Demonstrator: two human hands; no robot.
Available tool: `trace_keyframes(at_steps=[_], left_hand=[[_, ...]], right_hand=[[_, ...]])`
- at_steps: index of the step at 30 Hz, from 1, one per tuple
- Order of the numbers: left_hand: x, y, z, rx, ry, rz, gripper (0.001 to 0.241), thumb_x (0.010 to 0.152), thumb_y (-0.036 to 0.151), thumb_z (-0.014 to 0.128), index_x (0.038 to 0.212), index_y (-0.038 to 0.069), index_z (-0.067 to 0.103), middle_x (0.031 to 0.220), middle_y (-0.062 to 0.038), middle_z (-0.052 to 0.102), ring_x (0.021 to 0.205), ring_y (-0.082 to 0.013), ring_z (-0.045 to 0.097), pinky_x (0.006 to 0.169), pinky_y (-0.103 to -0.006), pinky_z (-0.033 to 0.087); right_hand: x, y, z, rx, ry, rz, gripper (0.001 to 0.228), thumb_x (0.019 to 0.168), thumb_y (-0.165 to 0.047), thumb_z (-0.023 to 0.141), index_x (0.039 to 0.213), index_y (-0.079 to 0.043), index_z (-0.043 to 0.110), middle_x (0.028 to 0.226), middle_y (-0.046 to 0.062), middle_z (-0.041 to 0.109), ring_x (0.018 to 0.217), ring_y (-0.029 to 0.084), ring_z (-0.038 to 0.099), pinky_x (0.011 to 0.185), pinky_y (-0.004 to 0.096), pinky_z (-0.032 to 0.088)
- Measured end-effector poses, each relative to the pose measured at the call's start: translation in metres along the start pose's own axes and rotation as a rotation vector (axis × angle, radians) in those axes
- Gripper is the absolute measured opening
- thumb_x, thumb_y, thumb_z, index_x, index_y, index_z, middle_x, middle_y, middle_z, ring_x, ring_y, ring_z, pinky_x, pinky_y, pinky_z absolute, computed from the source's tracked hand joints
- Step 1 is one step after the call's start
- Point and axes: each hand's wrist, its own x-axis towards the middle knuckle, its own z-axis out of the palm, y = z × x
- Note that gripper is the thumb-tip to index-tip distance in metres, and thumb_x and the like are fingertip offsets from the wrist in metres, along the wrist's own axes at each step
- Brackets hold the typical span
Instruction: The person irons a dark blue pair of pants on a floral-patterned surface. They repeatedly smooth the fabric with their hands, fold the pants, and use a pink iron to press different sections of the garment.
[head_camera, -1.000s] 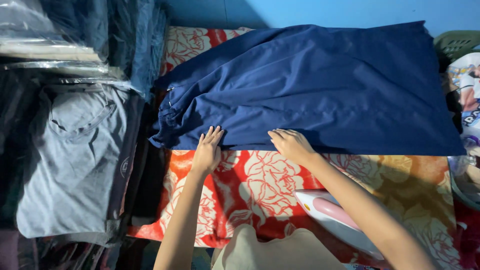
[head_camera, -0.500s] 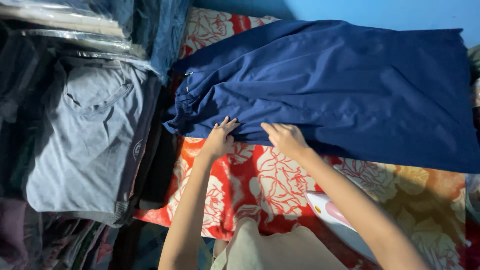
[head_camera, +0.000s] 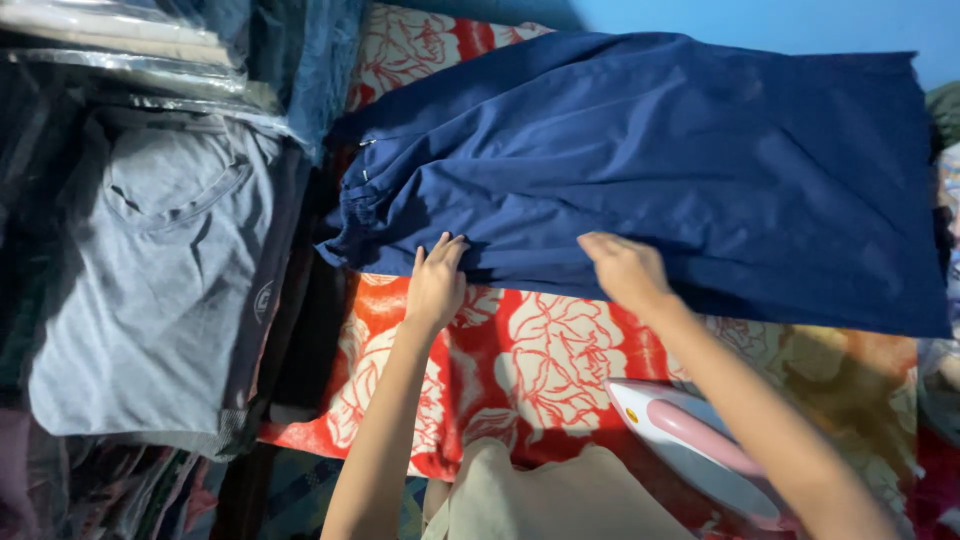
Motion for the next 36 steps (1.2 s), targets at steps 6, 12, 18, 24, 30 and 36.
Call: trace_keyframes(at_steps=[6,12,18,24,30,36], left_hand=[[-0.015,-0.002,0.019,0.096,0.153,0.069,0.055,0.082,0.004,0.065,0.136,0.014,0.059,0.145,-0.005,0.059,0.145,-0.0264,0.046,0.116,-0.0609,0.033],[-0.023,-0.009,0.027,0.154,0.255,0.174,0.059,0.078,0.005,0.058,0.136,0.01,0.057,0.148,-0.006,0.058,0.147,-0.0261,0.044,0.114,-0.06,0.031],[-0.024,-0.002,0.036,0.143,0.278,0.124,0.058,0.077,0.004,0.052,0.134,0.006,0.058,0.149,-0.009,0.058,0.148,-0.0296,0.046,0.112,-0.0656,0.035],[-0.018,0.051,0.016,0.051,0.477,0.064,0.063,0.072,-0.004,0.048,0.135,-0.004,0.056,0.145,-0.023,0.055,0.141,-0.0399,0.047,0.117,-0.0592,0.034],[-0.012,0.071,0.05,-0.041,0.911,-0.846,0.082,0.076,0.046,0.072,0.132,0.0,0.035,0.127,-0.022,0.045,0.114,-0.0485,0.046,0.086,-0.0661,0.038],[0.053,0.055,0.007,-0.52,0.927,-0.606,0.071,0.085,0.01,0.062,0.144,0.007,0.023,0.129,-0.031,0.056,0.1,-0.0371,0.068,0.091,-0.041,0.055]], right_hand=[[-0.117,0.128,-0.042,-0.247,-0.06,0.256,0.046,0.089,-0.015,0.06,0.13,-0.033,0.07,0.126,-0.014,0.074,0.126,0.007,0.067,0.097,0.027,0.058],[-0.237,0.233,-0.087,-0.503,-0.185,0.719,0.054,0.086,-0.016,0.065,0.135,-0.038,0.073,0.116,-0.005,0.077,0.097,0.021,0.074,0.076,0.039,0.06],[-0.312,0.294,-0.105,-0.396,-0.053,1.32,0.051,0.083,-0.01,0.067,0.128,-0.033,0.08,0.091,0.02,0.078,0.08,0.043,0.075,0.069,0.05,0.059],[-0.421,0.397,-0.028,0.468,0.576,2.104,0.037,0.091,-0.037,0.063,0.117,-0.012,0.068,0.107,0.015,0.079,0.094,0.031,0.078,0.077,0.041,0.062],[-0.334,0.353,-0.099,0.781,0.392,1.893,0.064,0.08,-0.059,0.08,0.128,-0.021,0.063,0.116,0.007,0.067,0.101,0.019,0.071,0.075,0.036,0.058],[-0.296,0.505,-0.118,0.789,-0.201,1.447,0.038,0.101,-0.049,0.065,0.094,-0.015,0.051,0.088,0.005,0.048,0.069,0.021,0.042,0.062,0.036,0.029]])
